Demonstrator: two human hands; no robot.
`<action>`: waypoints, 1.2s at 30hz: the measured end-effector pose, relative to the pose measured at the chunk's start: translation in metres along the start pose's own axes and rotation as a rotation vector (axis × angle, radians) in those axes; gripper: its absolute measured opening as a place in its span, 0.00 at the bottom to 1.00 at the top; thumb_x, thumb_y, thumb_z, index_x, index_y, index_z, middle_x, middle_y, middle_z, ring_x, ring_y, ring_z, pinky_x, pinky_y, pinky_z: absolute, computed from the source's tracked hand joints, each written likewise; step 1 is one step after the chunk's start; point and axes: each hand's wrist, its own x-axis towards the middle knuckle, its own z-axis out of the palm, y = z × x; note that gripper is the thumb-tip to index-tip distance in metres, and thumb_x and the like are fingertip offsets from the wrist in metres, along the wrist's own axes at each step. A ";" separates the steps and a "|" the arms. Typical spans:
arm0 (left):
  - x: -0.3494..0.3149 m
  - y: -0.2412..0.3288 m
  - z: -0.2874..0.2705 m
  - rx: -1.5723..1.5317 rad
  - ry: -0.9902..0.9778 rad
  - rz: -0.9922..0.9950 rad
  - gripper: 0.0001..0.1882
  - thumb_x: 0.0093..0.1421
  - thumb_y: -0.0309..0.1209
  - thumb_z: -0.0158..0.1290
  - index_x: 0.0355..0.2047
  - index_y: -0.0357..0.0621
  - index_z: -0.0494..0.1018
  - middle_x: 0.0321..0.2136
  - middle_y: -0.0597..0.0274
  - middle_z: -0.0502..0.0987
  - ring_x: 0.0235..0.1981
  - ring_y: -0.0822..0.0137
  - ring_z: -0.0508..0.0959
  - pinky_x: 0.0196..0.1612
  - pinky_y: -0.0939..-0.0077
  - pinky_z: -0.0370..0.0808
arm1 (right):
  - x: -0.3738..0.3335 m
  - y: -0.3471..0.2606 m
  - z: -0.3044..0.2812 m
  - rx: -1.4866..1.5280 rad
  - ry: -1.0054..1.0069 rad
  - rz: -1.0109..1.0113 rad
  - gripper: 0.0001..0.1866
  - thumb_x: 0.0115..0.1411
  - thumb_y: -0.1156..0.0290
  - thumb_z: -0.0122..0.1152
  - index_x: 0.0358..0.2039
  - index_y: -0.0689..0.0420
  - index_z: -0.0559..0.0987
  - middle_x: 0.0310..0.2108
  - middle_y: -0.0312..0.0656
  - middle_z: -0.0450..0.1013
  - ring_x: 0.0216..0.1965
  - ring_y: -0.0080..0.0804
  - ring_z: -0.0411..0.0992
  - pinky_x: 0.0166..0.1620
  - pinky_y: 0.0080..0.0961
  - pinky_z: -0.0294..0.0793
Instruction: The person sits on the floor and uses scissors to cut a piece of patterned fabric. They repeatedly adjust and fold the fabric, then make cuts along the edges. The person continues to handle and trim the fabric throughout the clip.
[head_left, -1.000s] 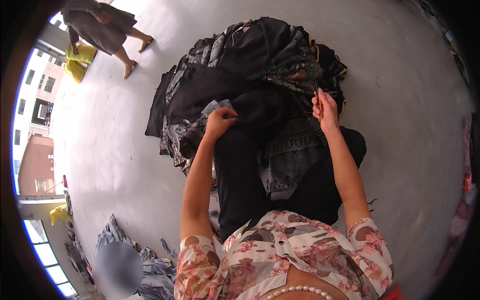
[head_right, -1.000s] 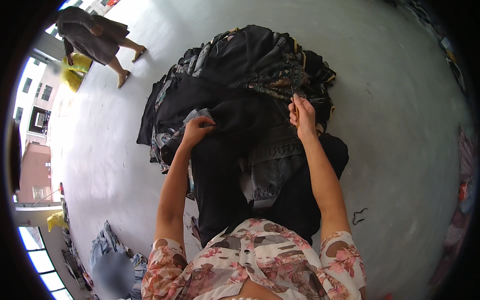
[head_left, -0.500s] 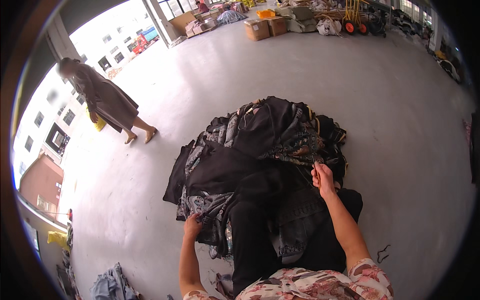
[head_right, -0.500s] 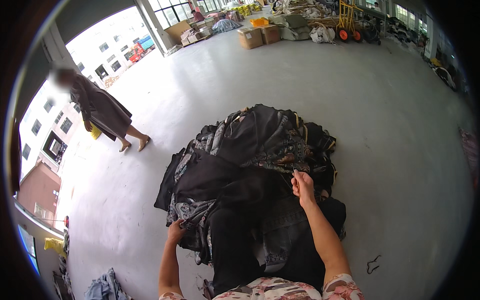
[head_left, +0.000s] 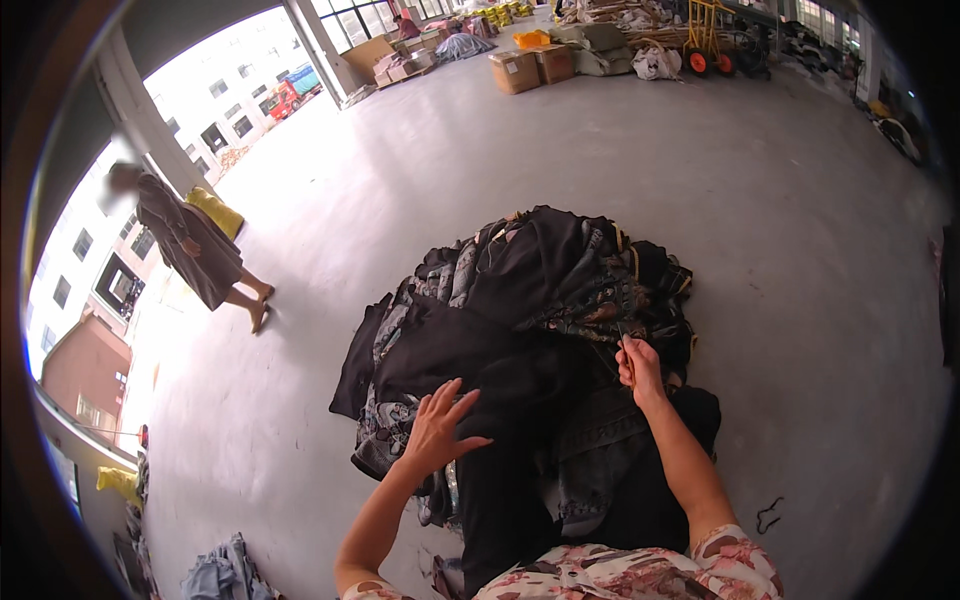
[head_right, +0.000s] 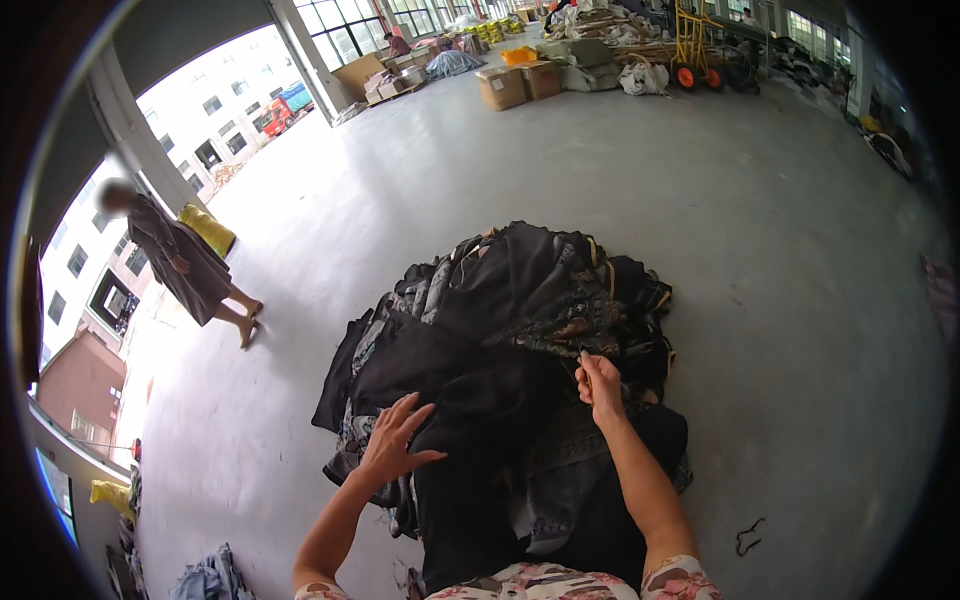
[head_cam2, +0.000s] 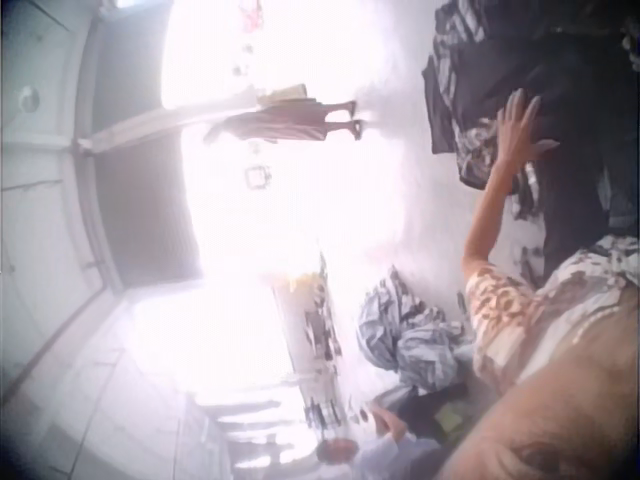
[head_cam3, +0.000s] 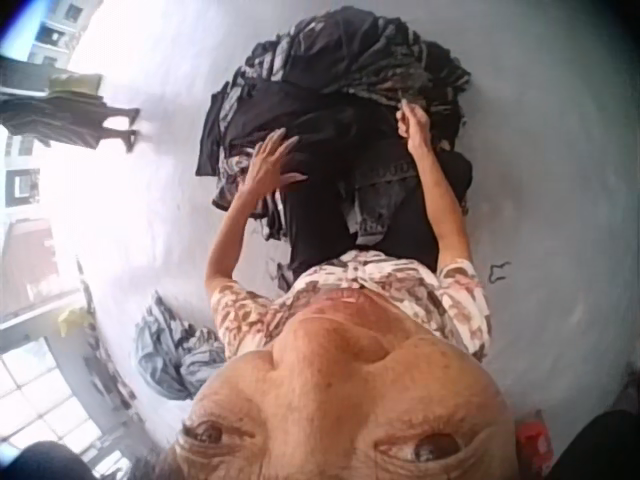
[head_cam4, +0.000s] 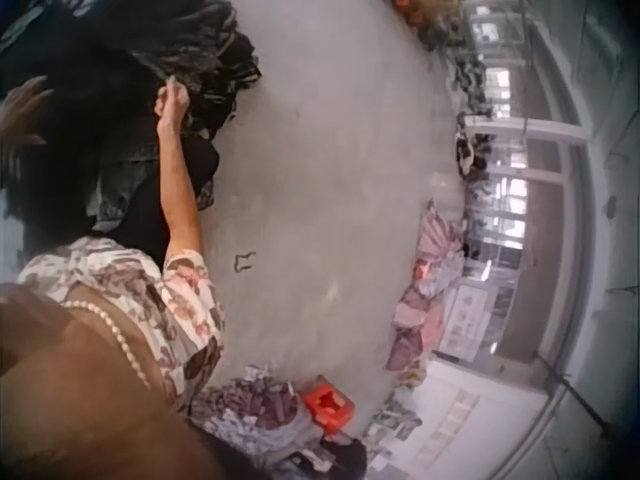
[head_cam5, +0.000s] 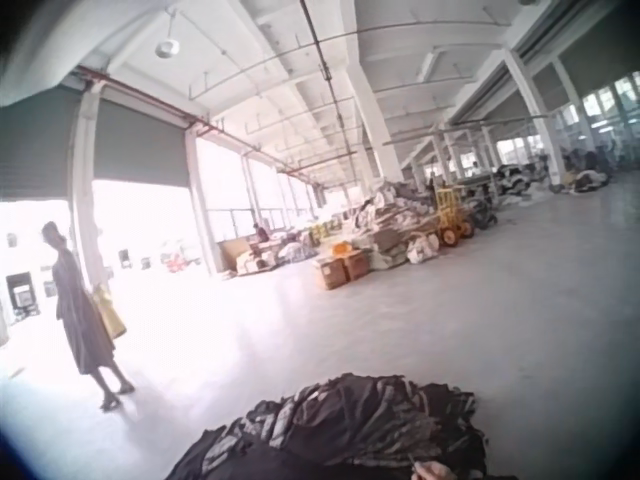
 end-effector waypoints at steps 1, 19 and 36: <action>0.005 0.004 -0.002 0.024 -0.053 0.088 0.42 0.46 0.50 0.63 0.59 0.52 0.62 0.59 0.47 0.59 0.60 0.48 0.58 0.57 0.52 0.60 | 0.000 -0.001 0.000 0.017 0.007 -0.002 0.12 0.63 0.59 0.54 0.31 0.55 0.69 0.19 0.32 0.66 0.11 0.15 0.57 0.13 0.13 0.52; 0.025 -0.007 0.016 0.369 -0.856 0.472 0.74 0.17 0.58 0.69 0.67 0.68 0.41 0.67 0.51 0.40 0.65 0.50 0.51 0.53 0.52 0.67 | 0.003 -0.003 0.013 0.039 -0.028 0.046 0.11 0.64 0.61 0.53 0.33 0.56 0.69 0.19 0.33 0.67 0.11 0.14 0.58 0.13 0.12 0.52; 0.046 -0.005 0.015 0.244 -0.904 0.477 0.66 0.18 0.60 0.68 0.62 0.62 0.55 0.61 0.52 0.54 0.60 0.51 0.58 0.54 0.57 0.64 | -0.009 -0.186 0.088 0.497 -0.596 -0.631 0.19 0.69 0.56 0.37 0.38 0.55 0.73 0.18 0.29 0.57 0.13 0.16 0.46 0.17 0.16 0.47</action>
